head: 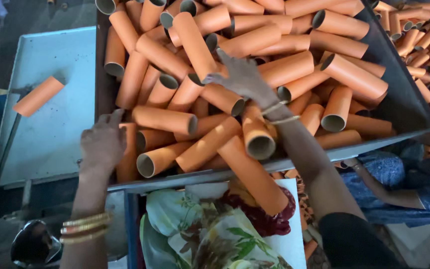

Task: The person repeatedly picks orange cylindrical objects from a metal bin and places them onto a moving conveyor belt. The person handles the cylinders one by one, maintaining a steady rhythm as the belt carries them away.

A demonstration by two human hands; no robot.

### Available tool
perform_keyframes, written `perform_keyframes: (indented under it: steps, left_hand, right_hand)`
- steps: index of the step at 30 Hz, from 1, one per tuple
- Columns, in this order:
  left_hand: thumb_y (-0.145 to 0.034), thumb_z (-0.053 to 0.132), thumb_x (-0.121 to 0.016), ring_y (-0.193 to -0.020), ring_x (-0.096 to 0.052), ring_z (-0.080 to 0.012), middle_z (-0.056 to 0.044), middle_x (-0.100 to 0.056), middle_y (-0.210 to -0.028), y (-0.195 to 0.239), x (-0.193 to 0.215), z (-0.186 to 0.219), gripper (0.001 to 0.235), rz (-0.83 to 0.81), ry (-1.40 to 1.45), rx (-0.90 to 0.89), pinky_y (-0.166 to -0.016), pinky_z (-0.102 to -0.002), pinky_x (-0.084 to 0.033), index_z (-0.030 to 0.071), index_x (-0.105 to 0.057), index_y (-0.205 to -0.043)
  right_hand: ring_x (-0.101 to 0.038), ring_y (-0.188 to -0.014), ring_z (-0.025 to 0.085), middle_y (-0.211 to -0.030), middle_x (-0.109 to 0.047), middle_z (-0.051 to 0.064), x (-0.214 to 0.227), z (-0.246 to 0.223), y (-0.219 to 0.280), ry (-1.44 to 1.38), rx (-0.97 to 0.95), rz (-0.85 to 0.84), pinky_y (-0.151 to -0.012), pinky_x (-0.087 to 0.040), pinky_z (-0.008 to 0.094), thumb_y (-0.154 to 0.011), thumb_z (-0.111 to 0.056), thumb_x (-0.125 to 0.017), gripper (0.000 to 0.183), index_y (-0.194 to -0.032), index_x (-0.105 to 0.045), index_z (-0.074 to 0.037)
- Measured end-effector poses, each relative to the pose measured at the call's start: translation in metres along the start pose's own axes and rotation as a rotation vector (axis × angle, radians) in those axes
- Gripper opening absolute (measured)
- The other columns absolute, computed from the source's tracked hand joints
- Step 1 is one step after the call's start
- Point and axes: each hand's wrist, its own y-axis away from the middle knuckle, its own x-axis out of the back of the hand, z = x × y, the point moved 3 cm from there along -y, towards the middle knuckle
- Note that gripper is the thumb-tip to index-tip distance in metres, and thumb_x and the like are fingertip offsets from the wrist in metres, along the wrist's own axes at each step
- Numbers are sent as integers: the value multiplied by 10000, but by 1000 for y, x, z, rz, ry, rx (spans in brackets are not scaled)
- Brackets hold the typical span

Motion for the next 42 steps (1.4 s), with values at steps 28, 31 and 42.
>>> perform_keyframes:
  steps: [28, 31, 42]
  left_hand:
    - [-765, 242, -706, -1383, -495, -305, -114, -481, -1526, 238, 136, 91, 798, 232, -110, -311, -1153, -564, -321, 254, -446, -1520]
    - [-761, 248, -760, -1265, -574, -275, -115, -584, -1318, 273, 137, 77, 786, 207, -85, -204, -1158, -538, -382, 231, -492, -1500]
    - [-732, 439, -870, -1021, -643, -359, -155, -645, -1160, 437, 96, -47, 881, 100, -22, 795, -916, -500, -498, 116, -539, -1482]
  right_hand:
    - [-366, -1568, 311, -1665, -400, 190, 31, -202, 242, -1064, 537, -475, -1295, -263, 442, -918, -239, -735, 769, -1577, -394, -39]
    - [-366, -1546, 302, -1669, -376, 184, 15, -228, 243, -1075, 649, -659, -1285, -267, 431, -950, -287, -685, 793, -1606, -327, -22]
    - [-603, -1218, 418, -1494, -486, 232, -41, -204, 141, -22, 728, 10, -985, -499, 522, -882, -214, -728, 693, -1530, -499, -127]
